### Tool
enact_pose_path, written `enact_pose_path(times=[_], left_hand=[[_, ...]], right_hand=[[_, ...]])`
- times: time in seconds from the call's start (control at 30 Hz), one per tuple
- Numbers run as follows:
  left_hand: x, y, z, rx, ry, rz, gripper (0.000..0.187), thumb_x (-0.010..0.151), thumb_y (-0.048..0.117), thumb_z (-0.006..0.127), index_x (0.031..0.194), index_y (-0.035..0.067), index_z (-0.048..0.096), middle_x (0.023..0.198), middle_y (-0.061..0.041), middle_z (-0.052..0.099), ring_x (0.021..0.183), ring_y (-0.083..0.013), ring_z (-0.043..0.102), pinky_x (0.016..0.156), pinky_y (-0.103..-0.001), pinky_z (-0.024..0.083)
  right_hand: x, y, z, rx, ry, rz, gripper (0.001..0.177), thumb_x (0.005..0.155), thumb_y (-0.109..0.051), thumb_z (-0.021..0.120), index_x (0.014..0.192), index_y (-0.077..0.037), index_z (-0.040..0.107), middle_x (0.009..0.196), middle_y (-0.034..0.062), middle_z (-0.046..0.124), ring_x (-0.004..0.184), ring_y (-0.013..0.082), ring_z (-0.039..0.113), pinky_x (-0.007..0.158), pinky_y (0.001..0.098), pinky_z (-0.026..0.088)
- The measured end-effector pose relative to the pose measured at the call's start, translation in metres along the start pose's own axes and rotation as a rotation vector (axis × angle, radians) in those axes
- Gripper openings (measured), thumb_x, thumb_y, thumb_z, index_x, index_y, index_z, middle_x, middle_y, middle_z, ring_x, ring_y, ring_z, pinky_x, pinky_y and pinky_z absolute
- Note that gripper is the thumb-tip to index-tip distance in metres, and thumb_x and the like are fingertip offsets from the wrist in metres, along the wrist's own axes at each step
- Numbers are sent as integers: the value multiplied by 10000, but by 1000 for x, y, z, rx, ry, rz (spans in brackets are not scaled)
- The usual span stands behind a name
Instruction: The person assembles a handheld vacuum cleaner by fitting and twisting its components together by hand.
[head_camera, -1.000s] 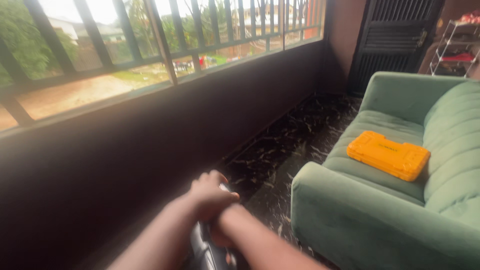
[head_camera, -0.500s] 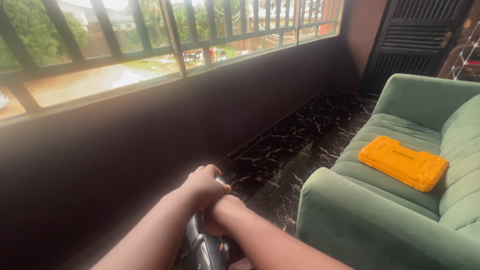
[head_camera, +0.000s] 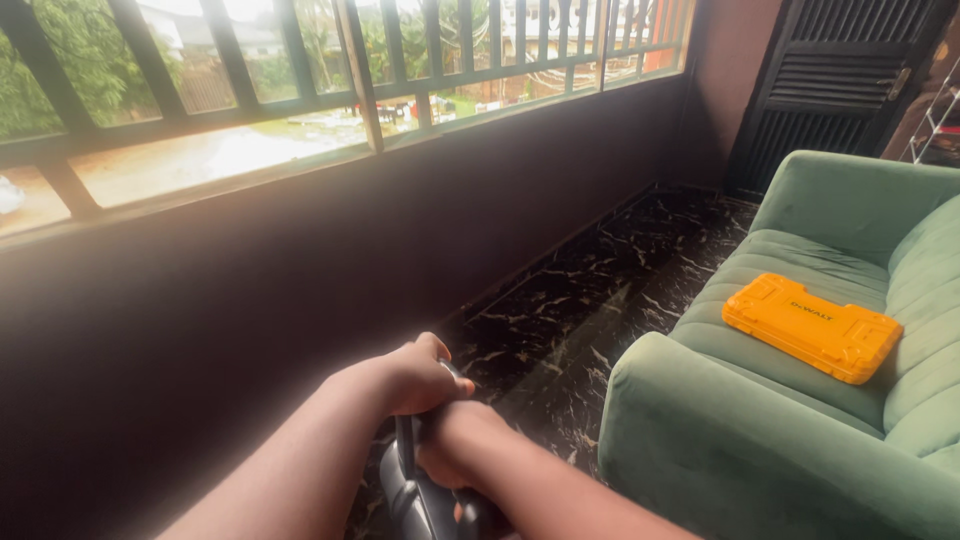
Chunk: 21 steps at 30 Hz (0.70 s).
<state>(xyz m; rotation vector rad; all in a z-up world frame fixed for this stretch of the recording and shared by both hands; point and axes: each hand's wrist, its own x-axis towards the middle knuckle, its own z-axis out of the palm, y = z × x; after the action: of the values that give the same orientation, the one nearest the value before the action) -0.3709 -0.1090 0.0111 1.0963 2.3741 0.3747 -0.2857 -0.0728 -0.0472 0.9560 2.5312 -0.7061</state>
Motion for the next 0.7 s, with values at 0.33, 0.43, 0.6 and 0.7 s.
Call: enact_pose_path(times=[0.33,0.43,0.6,0.7], left_hand=[[-37,20,-6,180,-16,150,819,779,491,810,1438,114,504,1403,-168,606,1329,-307,569,1100,-409,462],[-42,27,0,132,-2,174,824,764,459,821,1444,124,497,1403,-166,607,1324,-303,579,1090,-408,475],[-49,37,4,164,13,201,824,760,462,824,1445,138,503,1397,-160,618,1316,-304,586,1087,-403,478],[-54,37,10,135,18,215,827,745,479,829,1433,146,513,1382,-162,634,1301,-303,607,1073,-395,499]], right_hand=[[-30,11,-3,9,64,25,331,909,-92,574,1209,-72,713,1071,163,756,882,275,757,736,379,616],[-42,16,-1,-201,83,-58,339,885,-51,594,1198,-59,722,1050,164,748,847,268,732,696,370,590],[-62,15,-10,-87,51,9,326,921,-71,563,1215,-41,699,1031,174,742,804,268,732,661,369,599],[-70,16,-13,-53,33,36,320,943,-84,544,1225,-30,685,1020,180,738,779,268,732,639,369,604]])
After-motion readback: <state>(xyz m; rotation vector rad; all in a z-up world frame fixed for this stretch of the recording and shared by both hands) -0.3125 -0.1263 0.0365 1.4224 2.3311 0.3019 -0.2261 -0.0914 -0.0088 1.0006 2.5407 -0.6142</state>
